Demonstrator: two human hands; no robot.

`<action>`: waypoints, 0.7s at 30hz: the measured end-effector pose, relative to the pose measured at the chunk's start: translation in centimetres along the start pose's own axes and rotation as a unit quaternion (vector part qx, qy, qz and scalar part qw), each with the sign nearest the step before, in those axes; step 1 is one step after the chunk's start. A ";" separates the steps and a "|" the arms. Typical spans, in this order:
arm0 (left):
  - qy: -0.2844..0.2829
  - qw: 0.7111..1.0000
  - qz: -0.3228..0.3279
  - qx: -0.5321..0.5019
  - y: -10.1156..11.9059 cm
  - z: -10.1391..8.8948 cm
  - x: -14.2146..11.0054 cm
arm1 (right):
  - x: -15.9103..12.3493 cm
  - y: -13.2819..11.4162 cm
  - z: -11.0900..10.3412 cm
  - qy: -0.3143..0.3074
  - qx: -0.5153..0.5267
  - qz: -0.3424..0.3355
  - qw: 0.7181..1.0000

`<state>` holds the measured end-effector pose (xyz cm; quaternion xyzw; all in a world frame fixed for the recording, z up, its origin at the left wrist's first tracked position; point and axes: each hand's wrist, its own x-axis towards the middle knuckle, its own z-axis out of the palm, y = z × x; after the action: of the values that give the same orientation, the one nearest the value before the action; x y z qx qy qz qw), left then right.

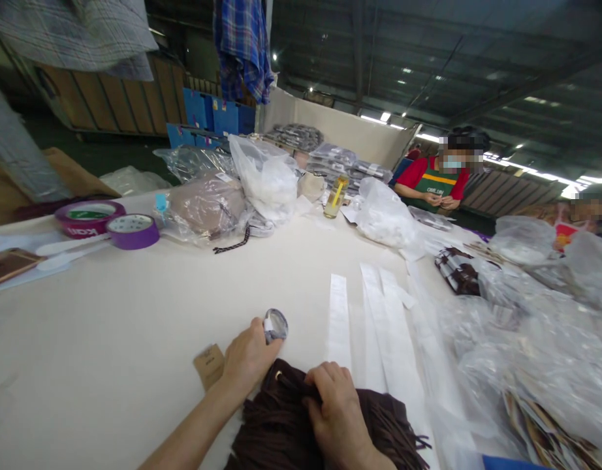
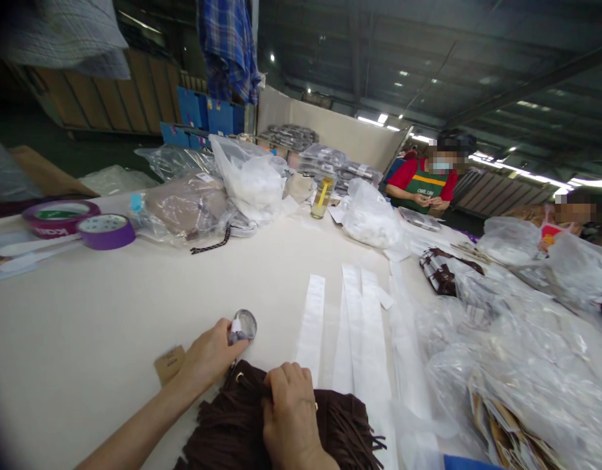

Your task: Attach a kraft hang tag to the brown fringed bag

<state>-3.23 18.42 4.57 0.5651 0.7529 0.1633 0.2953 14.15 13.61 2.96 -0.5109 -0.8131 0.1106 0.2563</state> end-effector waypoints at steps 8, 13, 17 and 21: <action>-0.109 0.926 0.102 -0.348 -1.0 1.4 -0.9 | -0.9 0.4 0.6 0.081 -0.056 -0.162 0.982; -0.169 0.894 0.186 -0.370 -1.2 0.7 -1.3 | -0.9 0.5 0.7 0.122 -0.047 -0.158 0.979; -0.178 0.921 0.148 -0.312 -0.5 0.8 -1.3 | -0.9 0.6 0.6 0.133 -0.043 -0.148 0.979; -0.196 0.927 0.125 -0.294 0.0 0.7 -1.3 | -1.1 0.5 0.6 0.129 -0.034 -0.151 0.980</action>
<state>-2.53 17.16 4.37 0.5628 0.5216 0.2992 0.5671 14.59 12.92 1.86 -0.4008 -0.8440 -0.0236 0.3557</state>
